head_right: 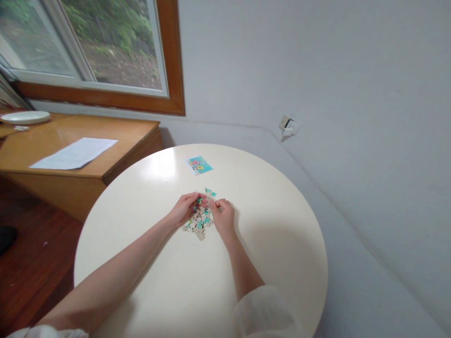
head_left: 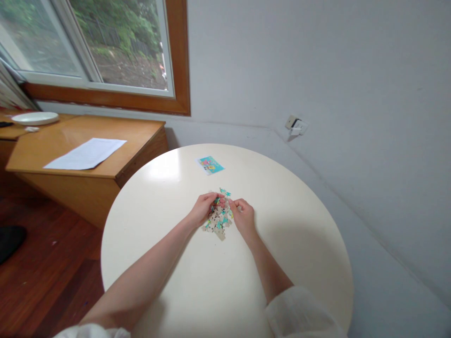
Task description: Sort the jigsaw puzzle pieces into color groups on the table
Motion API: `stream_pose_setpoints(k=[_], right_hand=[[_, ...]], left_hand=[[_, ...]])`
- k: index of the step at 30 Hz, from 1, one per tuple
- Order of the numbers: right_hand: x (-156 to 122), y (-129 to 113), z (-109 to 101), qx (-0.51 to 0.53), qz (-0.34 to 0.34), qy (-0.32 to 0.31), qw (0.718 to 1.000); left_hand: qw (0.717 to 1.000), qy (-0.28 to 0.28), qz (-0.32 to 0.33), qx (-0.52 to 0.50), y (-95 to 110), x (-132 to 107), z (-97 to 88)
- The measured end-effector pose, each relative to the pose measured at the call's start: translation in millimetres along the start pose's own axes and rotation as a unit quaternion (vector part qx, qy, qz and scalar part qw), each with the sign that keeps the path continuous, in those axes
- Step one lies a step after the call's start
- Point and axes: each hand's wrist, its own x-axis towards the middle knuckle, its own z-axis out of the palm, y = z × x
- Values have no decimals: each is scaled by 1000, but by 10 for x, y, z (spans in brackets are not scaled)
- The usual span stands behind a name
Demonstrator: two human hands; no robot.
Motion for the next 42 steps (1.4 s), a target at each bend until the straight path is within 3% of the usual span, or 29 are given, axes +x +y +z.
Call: stream_pose_setpoints(k=[24, 35, 42], right_hand=[[-4, 6, -6, -4, -14, -7, 1000], [-61, -100, 19, -89, -102, -125, 983], [-46, -82, 24, -41, -105, -146, 983]], left_hand=[[998, -14, 0, -61, 44, 21, -12], [989, -104, -4, -105, 86, -14, -20], [991, -123, -7, -56, 60, -18, -23]])
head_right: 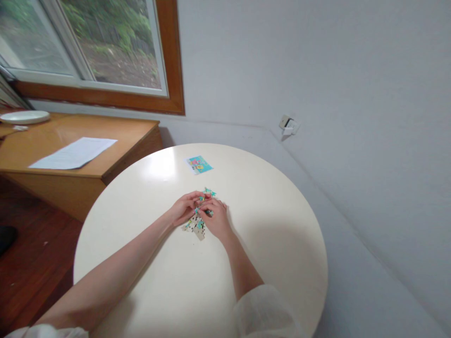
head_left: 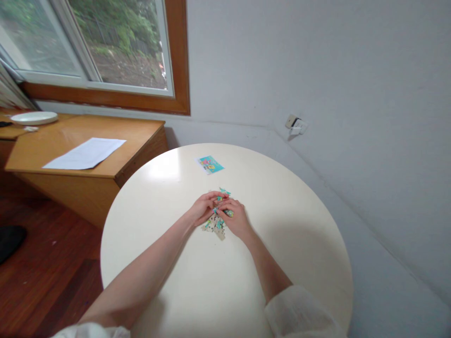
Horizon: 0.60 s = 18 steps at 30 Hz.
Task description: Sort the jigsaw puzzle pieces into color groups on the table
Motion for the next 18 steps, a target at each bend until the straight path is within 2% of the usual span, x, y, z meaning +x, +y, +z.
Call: stream_pose_setpoints(k=[9, 14, 18], right_hand=[[15, -9, -20, 70, -14, 34, 997], [18, 36, -18, 55, 41, 82, 994], [5, 17, -39, 49, 35, 52, 997]], left_hand=[[1000, 12, -5, -13, -6, 8, -23], [998, 59, 21, -25, 29, -1, -19], [994, 94, 50, -28, 39, 10, -26]])
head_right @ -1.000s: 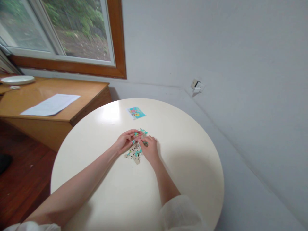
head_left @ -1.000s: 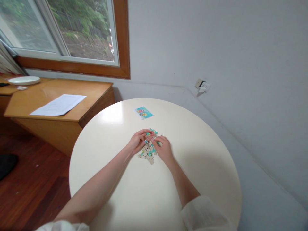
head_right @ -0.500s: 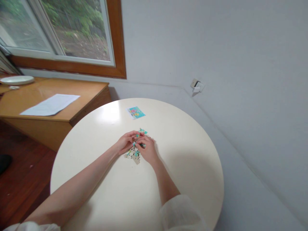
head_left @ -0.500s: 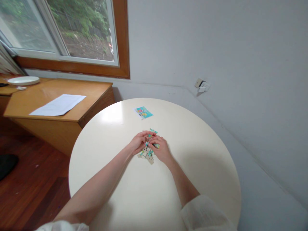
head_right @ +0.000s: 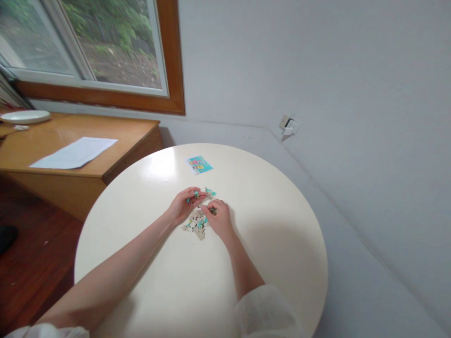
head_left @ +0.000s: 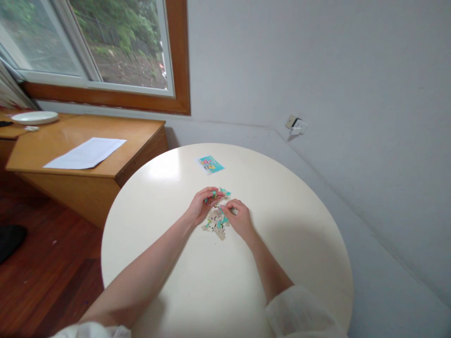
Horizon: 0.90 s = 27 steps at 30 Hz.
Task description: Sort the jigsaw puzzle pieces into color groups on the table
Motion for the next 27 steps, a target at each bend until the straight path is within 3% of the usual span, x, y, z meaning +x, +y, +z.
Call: stream_pose_setpoints(k=[4, 7, 9, 13, 21, 27], right_hand=[[-44, -105, -75, -51, -32, -135, 989], [-86, -192, -114, -128, -39, -259, 956], [-107, -225, -112, -162, -33, -291, 942], [-118, -202, -57, -151, -31, -246, 957], [-90, -49, 13, -30, -55, -120, 991], [-71, -53, -1, 34, 20, 3, 999]], left_hand=[[999, 34, 18, 14, -9, 22, -14], [998, 51, 23, 19, -19, 37, -24], [998, 57, 27, 17, -30, 46, -31], [998, 49, 38, 9, -49, 58, -46], [998, 51, 40, 5, -36, 46, -25], [998, 54, 38, 11, -21, 41, 1]])
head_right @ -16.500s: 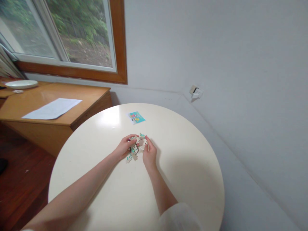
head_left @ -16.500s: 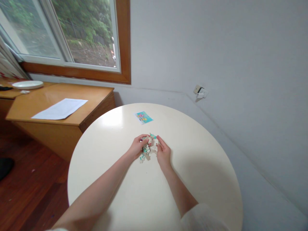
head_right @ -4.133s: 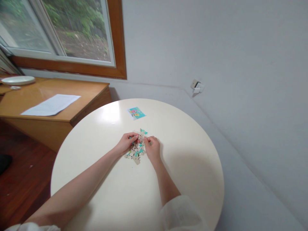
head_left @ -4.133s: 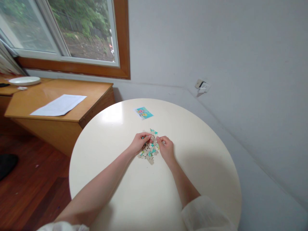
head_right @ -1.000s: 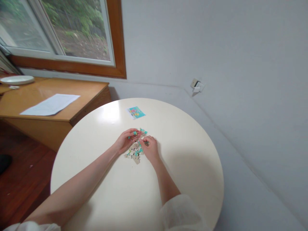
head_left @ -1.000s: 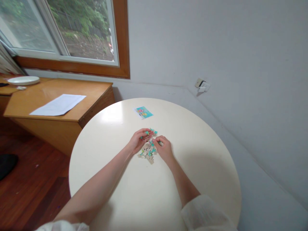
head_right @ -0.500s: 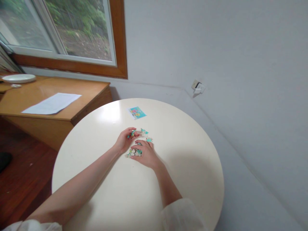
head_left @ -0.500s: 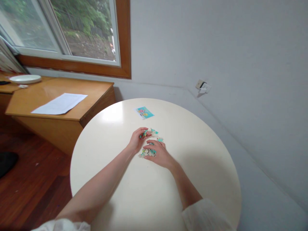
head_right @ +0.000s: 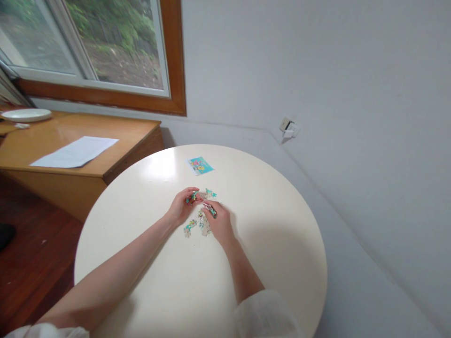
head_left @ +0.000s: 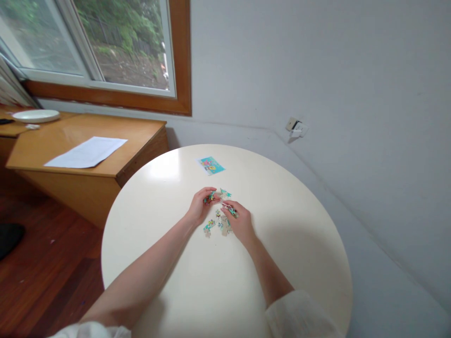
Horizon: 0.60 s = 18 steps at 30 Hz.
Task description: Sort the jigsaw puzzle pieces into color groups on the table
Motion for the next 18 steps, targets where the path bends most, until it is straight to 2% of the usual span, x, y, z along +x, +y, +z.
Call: stream_pose_setpoints(k=[5, 12, 18], right_hand=[[17, 61, 19, 45, 67, 56, 995], [21, 167, 61, 98, 71, 60, 991], [41, 92, 47, 130, 80, 82, 985]], left_hand=[[1000, -2, 0, 3, 14, -10, 17], [999, -20, -2, 31, -20, 1, -11], [991, -65, 11, 120, -77, -10, -32]])
